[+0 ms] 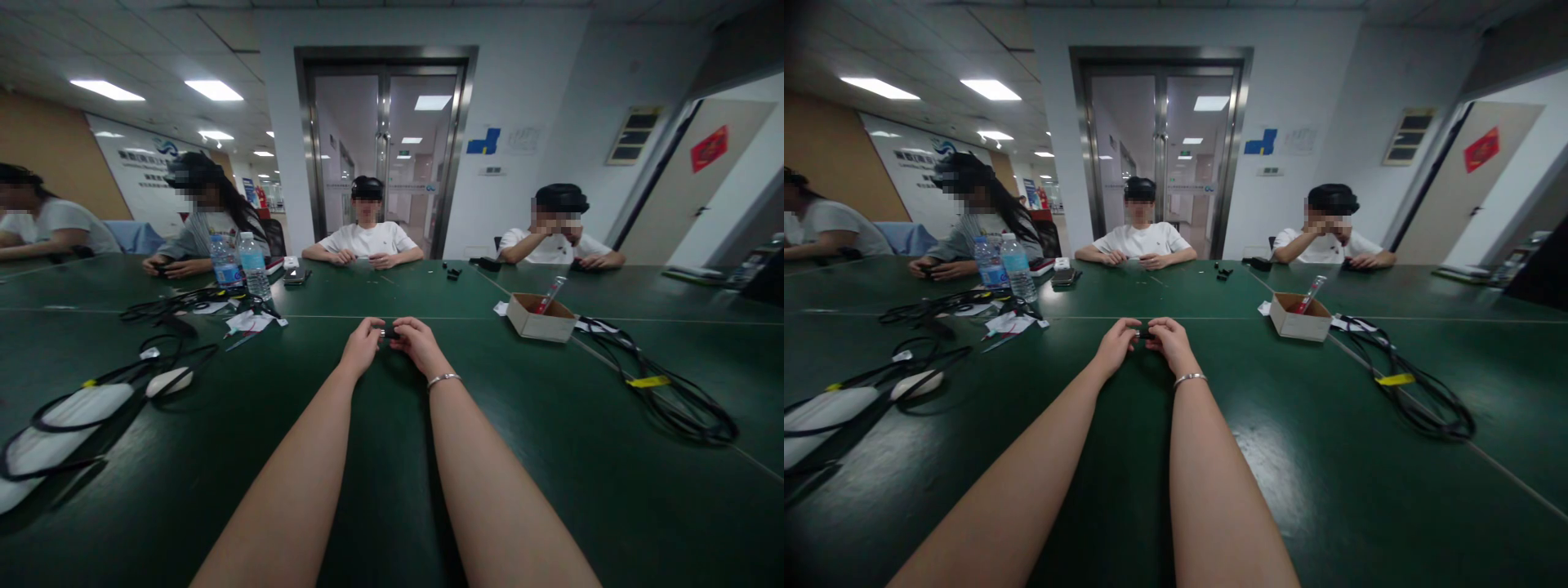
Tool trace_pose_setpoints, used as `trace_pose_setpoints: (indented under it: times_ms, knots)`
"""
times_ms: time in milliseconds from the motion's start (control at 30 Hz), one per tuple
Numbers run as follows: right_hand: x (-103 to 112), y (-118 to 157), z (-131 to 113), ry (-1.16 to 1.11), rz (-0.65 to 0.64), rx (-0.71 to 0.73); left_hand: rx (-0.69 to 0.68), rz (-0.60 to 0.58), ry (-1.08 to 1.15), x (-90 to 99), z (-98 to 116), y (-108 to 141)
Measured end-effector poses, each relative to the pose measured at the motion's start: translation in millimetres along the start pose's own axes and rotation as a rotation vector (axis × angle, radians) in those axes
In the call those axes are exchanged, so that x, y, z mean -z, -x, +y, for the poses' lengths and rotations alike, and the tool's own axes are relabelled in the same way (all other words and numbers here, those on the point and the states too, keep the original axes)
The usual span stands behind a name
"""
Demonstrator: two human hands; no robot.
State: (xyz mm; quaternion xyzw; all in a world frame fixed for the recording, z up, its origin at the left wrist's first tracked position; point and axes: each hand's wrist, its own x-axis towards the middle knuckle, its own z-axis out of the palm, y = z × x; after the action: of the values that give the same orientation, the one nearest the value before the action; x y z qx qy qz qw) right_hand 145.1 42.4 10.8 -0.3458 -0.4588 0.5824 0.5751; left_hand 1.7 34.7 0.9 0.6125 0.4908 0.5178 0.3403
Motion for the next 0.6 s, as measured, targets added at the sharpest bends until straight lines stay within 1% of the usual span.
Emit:
trace_pose_setpoints:
  times_ms: [133,367,500,600]
  knots:
    - [-0.6,2.7,-2.6,0.008,0.006,-0.007,-0.051,-0.007,-0.042,0.4,1.8,2.2]
    - [-2.4,4.5,-3.1,0.007,0.023,-0.002,-0.004,0.001,0.024,0.2,2.3,2.1]
    - [-1.6,3.7,-2.3,0.020,0.024,-0.001,-0.028,-0.010,-0.010,0.4,3.9,2.7]
    - [-1.1,3.6,-2.3,0.017,0.015,-0.006,-0.019,-0.008,-0.020,0.4,5.0,3.2]
